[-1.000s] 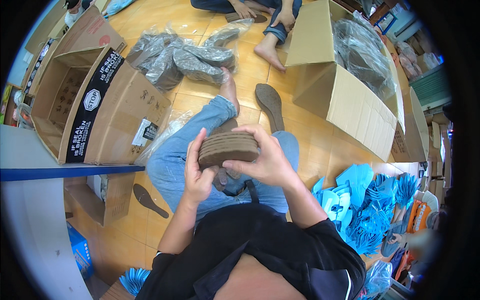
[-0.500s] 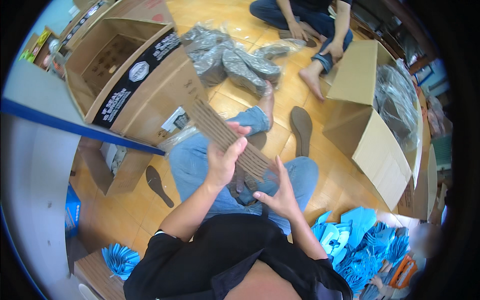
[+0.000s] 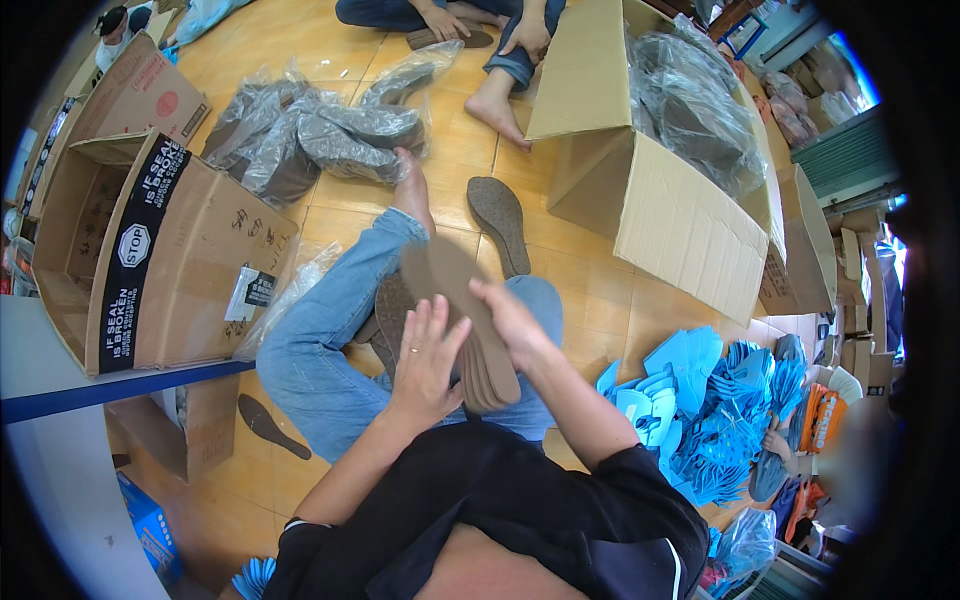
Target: The person sits on the floor and repeatedly picks up pairs of brown shoe insoles, inspects them, and places them into clear plastic bags. The person then puts the packaged insoles into a cardboard box. Other people are also sitting on the floor and performing similar packaging tasks.
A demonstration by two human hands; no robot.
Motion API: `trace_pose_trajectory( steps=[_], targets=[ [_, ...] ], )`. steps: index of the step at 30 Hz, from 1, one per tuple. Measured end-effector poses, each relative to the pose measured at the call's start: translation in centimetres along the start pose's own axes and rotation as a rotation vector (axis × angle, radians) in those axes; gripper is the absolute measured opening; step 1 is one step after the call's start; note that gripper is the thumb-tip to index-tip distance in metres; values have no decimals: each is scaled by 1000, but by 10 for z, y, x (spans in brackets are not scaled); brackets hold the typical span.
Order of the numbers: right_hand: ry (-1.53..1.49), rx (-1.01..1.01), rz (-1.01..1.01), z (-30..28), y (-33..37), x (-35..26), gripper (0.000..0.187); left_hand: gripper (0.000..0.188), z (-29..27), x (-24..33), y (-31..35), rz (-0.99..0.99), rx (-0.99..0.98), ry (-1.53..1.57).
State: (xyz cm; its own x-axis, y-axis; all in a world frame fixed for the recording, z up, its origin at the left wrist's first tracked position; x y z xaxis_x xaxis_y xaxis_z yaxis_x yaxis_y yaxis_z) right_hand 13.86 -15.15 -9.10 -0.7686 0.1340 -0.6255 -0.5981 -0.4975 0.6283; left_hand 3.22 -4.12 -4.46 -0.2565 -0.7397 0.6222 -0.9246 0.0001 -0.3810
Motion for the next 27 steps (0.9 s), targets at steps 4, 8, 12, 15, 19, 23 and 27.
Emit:
trace_pose_trajectory(
  steps=[4,8,12,15,19,23,27],
  targets=[
    [362,403,-502,-53,-32,-74,65,74,12,-50,26,-431,-26,35],
    [384,311,-445,-103,-68,-113,66,75,18,-111,68,-862,-96,-47],
    [507,205,-539,-120,-137,-128,64,83,37,-148,79,-821,-162,-221],
    [745,279,-338,-134,-183,-104,61,92,59,-172,74,-934,-304,-221],
    [1023,576,-296,-144,-201,-82,58,98,69,-184,66,-975,-363,-237],
    [1118,870,-973,-105,-154,-68,53,92,67,-185,64,-1022,-342,-168],
    [942,260,-223,-45,-141,44,61,80,69,-181,67,-926,-232,-268]
  ],
)
Point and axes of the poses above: each hand's wrist, its own y-axis away from the middle knuckle, its own z-axis out of the palm, x = y × z, the point moved 4 cm from there along -y, towards the middle knuckle
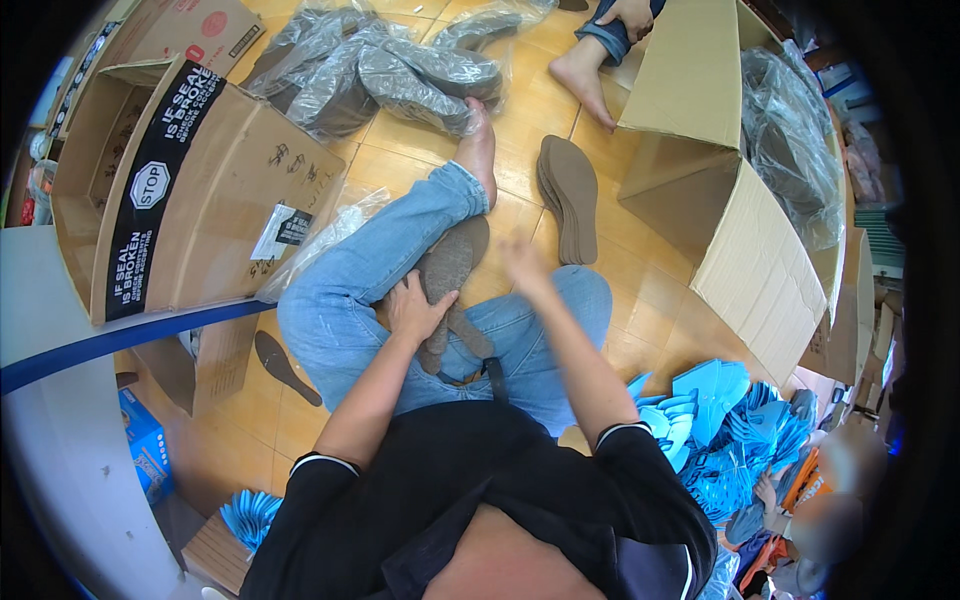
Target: The person sits on the floor and repeatedly picks up pairs of brown shoe insoles, inspects them, and places them into clear plastic bags. The person then puts the packaged insoles into a cardboard box. Other people are also sitting on the floor and performing similar packaging tasks.
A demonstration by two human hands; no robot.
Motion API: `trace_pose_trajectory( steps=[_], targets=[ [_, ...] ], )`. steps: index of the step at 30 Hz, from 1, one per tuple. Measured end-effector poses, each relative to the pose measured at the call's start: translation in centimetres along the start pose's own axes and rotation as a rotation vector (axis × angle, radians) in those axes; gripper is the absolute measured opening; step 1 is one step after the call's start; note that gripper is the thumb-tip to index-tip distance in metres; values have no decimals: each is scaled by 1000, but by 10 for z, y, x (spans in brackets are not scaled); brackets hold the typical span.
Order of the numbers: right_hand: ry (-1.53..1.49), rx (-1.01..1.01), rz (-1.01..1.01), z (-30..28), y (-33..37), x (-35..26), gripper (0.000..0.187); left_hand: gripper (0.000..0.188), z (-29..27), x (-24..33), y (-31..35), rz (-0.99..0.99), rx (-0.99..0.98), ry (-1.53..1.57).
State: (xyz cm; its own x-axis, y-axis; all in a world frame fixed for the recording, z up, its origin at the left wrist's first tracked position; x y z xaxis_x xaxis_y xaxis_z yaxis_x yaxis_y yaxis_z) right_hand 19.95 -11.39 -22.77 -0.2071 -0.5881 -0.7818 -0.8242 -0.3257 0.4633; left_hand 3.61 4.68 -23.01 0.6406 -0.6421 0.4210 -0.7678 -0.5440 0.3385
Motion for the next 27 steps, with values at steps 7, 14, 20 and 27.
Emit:
trace_pose_trajectory(
  steps=[7,14,20,27],
  targets=[
    [-55,-237,194,111,47,26,89,47,19,-36,13,-213,-71,395],
    [-773,-109,58,53,98,-30,48,16,-39,13,42,-80,-157,1288],
    [-968,-121,-293,-19,155,-131,33,50,-100,95,75,142,-473,1985],
    [-308,316,-606,-60,187,-178,25,63,-149,114,89,278,-546,1967]
  ],
)
Point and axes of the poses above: each hand's wrist, its own y-axis away from the middle knuckle, its own z-axis out of the palm, x = y × z, the point moved 4 cm from there along -y, towards the middle knuckle
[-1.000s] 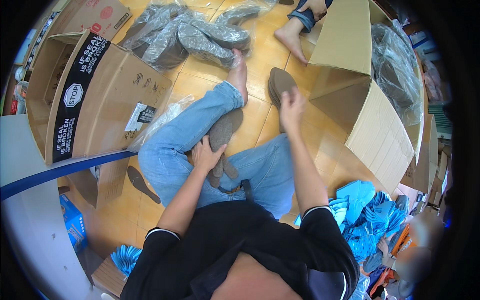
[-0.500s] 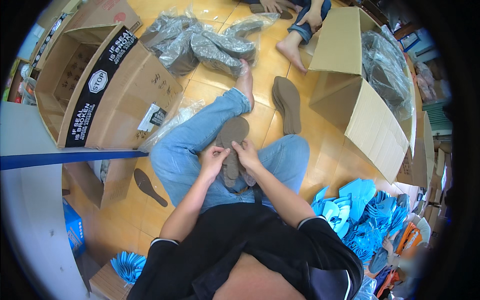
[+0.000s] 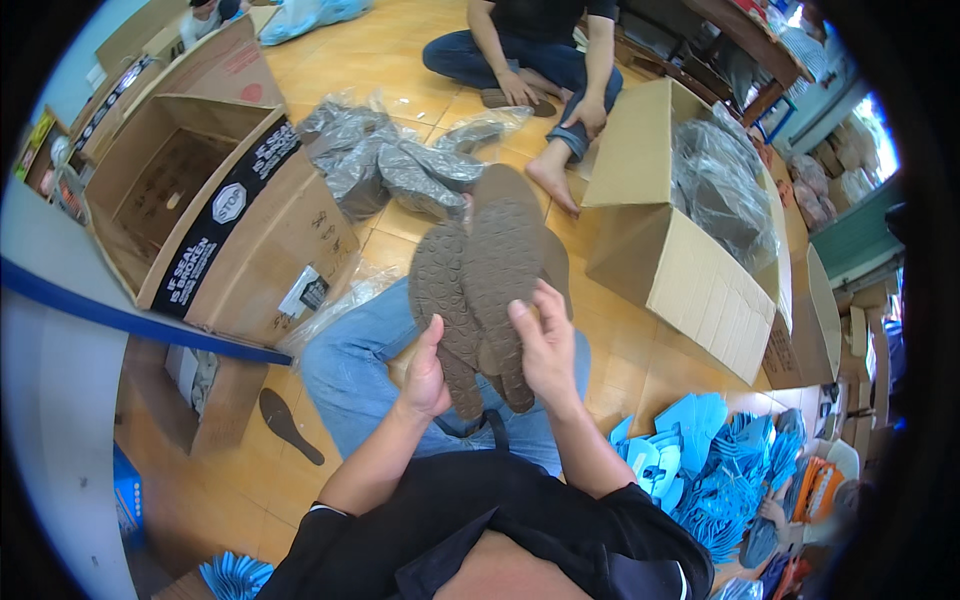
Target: The person sits on the floor and repeatedly picks up pairs of brown shoe insoles, inspects them, and places them into clear plastic bags. The person then puts the packaged insoles into a cardboard box. Other people are also sitting on the floor and performing similar packaging tasks.
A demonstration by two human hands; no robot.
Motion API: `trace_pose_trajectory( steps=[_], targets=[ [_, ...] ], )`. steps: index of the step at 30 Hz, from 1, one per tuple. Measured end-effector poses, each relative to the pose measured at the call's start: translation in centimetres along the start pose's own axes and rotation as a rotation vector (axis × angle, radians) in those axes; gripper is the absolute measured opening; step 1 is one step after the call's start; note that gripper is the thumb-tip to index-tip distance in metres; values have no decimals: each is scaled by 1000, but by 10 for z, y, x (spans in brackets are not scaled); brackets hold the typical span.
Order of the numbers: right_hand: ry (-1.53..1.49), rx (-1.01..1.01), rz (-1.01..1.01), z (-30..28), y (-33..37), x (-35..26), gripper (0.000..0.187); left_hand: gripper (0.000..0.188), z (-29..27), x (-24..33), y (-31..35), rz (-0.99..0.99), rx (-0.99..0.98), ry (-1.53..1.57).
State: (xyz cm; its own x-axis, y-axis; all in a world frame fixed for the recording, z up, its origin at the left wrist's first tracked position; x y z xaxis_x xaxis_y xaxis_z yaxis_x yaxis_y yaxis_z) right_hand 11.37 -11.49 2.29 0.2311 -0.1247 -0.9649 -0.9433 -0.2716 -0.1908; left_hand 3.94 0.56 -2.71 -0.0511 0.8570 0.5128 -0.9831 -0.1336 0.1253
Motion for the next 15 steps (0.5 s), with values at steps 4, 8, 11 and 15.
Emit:
trace_pose_trajectory(
  steps=[4,8,11,15],
  targets=[
    [-426,-66,256,-19,-7,-11,20,65,5,32,7,138,-204,21],
    [279,-219,-116,-20,2,-43,25,65,5,37,7,246,-67,-60],
    [315,-396,-301,2,23,-56,36,67,10,30,4,211,-51,105],
    [295,-516,-469,17,40,-67,44,66,13,32,3,175,-134,216]
  ],
)
Point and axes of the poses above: each hand's wrist, its own y-axis away from the middle knuckle, its own z-axis out of the palm, x = y × z, the point moved 4 cm from there along -y, towards the middle knuckle
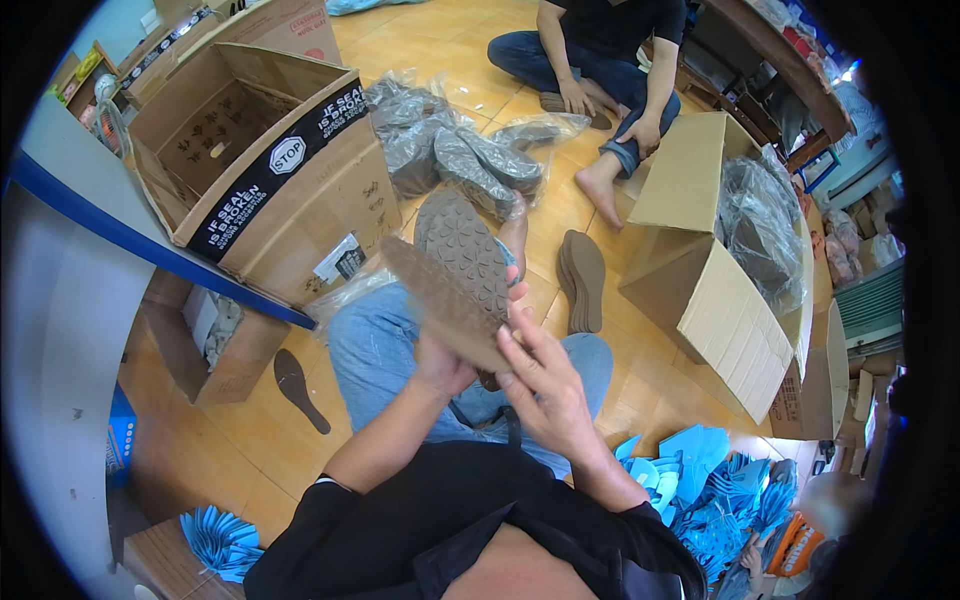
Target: The person sits on the floor and repeatedly picks up pairs of brown shoe insoles, inspects them, and places them into clear plastic bags. The person then puts the packaged insoles into a cardboard box. Other people are also sitting on the floor and performing similar packaging tasks.
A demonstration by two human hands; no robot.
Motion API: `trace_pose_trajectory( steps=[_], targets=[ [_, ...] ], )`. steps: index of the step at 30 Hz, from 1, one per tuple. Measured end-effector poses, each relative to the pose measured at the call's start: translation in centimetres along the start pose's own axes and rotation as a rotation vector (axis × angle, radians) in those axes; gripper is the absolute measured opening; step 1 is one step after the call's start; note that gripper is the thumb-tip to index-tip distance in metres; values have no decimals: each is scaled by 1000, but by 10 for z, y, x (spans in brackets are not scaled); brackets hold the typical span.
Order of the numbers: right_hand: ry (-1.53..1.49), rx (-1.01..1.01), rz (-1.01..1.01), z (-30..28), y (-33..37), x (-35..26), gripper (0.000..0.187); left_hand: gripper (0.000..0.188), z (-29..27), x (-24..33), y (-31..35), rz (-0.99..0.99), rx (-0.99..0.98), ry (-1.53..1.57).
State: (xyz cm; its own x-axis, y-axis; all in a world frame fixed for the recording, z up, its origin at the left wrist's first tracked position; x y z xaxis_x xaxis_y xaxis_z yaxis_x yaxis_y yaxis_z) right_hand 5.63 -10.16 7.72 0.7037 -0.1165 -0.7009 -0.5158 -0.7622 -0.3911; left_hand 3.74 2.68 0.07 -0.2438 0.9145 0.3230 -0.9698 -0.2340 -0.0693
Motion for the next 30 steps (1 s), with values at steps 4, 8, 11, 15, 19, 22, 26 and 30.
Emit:
trace_pose_trajectory(
  steps=[4,8,11,15,19,22,26,30],
  targets=[
    [100,23,-89,1,2,-11,41,63,-3,7,2,-21,-26,55],
    [175,71,-51,-1,6,-12,40,54,-9,14,3,48,99,-35],
    [-98,-14,81,0,8,-3,38,49,-9,21,0,21,175,-144],
    [-566,-14,261,1,14,7,22,45,6,21,-3,-112,-39,132],
    [-871,194,660,5,24,26,17,37,2,15,5,-39,257,-140],
    [-975,425,689,0,24,41,12,40,5,17,7,48,287,-270],
    [-1033,564,752,-3,26,54,4,41,10,17,6,66,231,-276],
    [-1012,574,756,-5,29,56,6,41,9,14,6,24,213,-237]
  ],
)
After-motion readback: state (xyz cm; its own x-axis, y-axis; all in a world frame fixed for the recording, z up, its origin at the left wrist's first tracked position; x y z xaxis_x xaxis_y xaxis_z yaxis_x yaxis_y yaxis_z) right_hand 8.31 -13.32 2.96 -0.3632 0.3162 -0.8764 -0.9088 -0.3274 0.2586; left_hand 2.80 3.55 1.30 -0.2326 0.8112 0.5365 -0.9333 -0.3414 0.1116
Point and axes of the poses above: each hand's wrist, its own y-axis away from the middle knuckle, its own z-axis out of the palm, x = y × z, the point moved 4 cm from there along -y, towards the middle knuckle
